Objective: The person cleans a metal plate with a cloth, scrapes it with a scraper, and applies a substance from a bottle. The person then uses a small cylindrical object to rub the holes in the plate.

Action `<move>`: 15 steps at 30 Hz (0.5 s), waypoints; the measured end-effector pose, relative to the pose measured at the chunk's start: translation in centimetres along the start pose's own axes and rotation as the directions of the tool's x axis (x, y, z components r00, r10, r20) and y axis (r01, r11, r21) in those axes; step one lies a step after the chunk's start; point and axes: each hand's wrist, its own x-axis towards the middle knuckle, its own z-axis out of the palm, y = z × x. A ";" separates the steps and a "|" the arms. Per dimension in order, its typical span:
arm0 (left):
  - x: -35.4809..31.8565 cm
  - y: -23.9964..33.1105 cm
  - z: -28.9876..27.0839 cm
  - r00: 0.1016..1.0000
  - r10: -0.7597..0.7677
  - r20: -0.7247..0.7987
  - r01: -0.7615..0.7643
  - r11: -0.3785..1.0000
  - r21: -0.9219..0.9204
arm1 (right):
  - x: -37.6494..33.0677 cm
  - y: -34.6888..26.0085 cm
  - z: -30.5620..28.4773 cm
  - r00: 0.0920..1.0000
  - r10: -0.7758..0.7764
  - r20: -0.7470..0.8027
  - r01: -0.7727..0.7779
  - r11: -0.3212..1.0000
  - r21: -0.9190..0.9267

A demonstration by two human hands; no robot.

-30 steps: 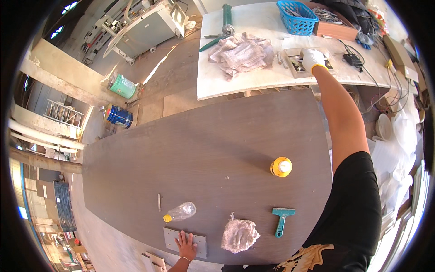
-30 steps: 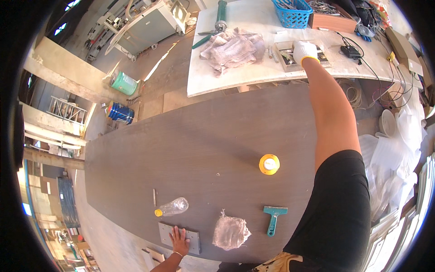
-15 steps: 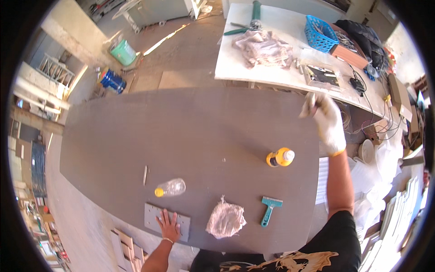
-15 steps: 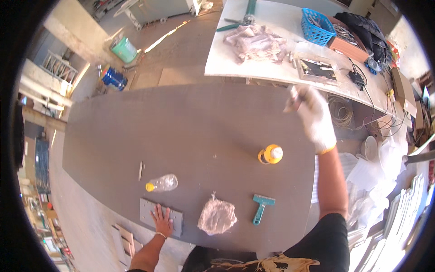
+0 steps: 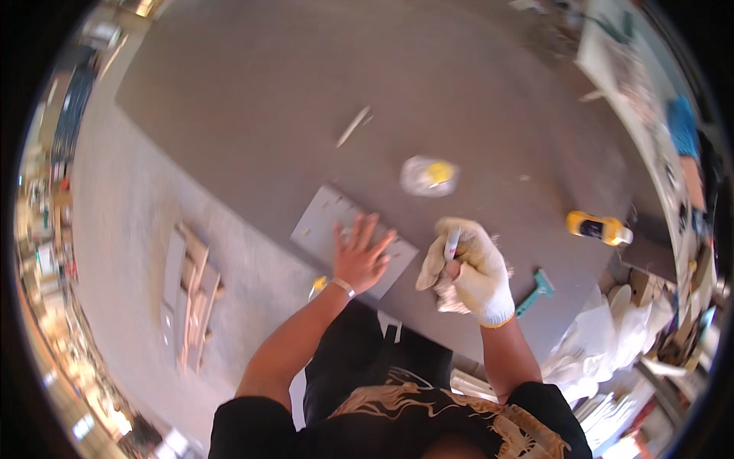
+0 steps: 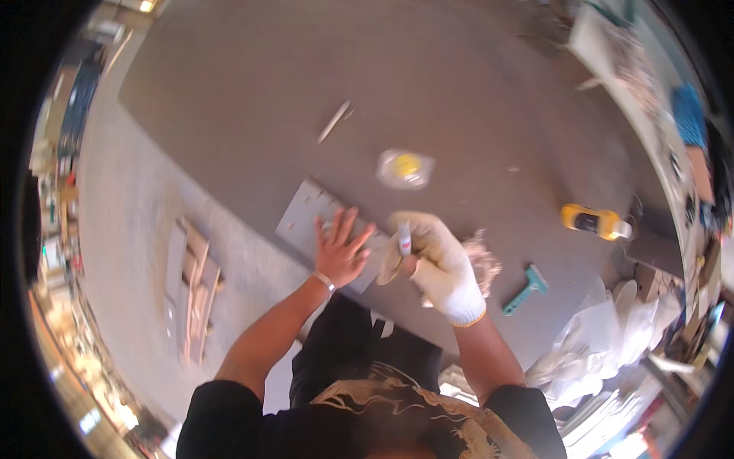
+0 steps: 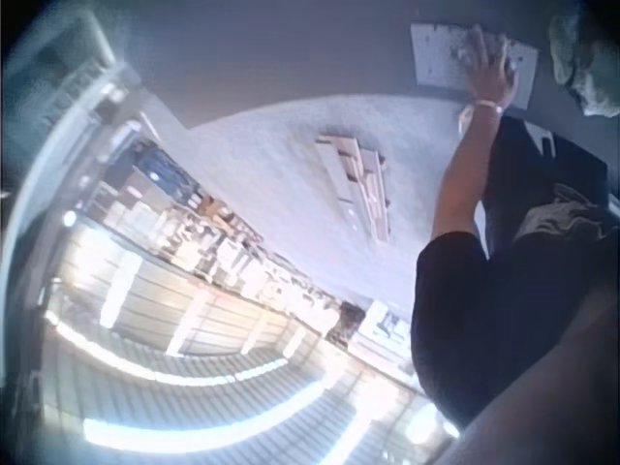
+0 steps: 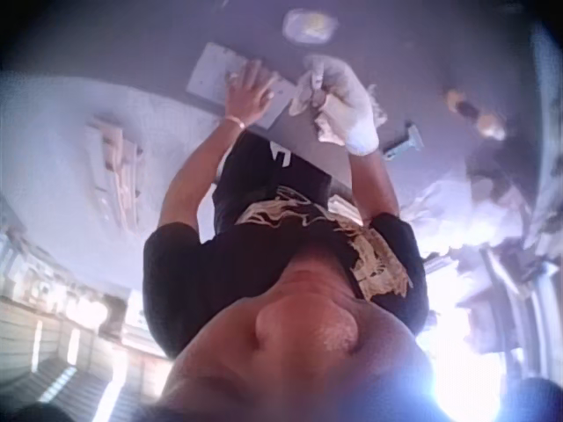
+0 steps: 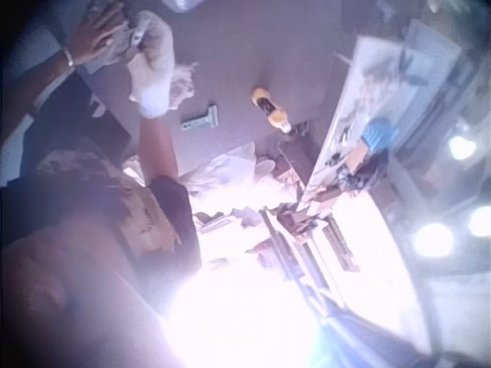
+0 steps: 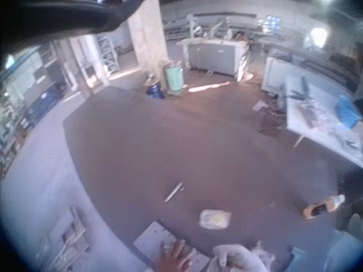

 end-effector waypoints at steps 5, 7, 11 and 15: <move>-1.8 -2.0 -0.2 0.992 0.110 0.057 -0.099 0.980 -0.171 | 5.5 11.2 3.5 0.877 0.328 -0.352 -0.423 0.873 -0.241; -2.2 -2.5 -0.4 0.993 0.114 -0.032 -0.119 0.960 -0.254 | 7.7 13.7 4.3 0.871 0.330 -0.364 -0.448 0.837 -0.314; -3.9 -3.9 -1.0 0.995 0.075 -0.061 -0.091 0.931 -0.353 | 11.2 17.1 5.1 0.841 0.364 -0.401 -0.508 0.787 -0.350; -7.8 -7.1 -1.7 0.972 -0.138 -0.191 0.056 0.922 -0.383 | 12.0 19.8 5.6 0.857 0.441 -0.268 -0.501 0.835 -0.227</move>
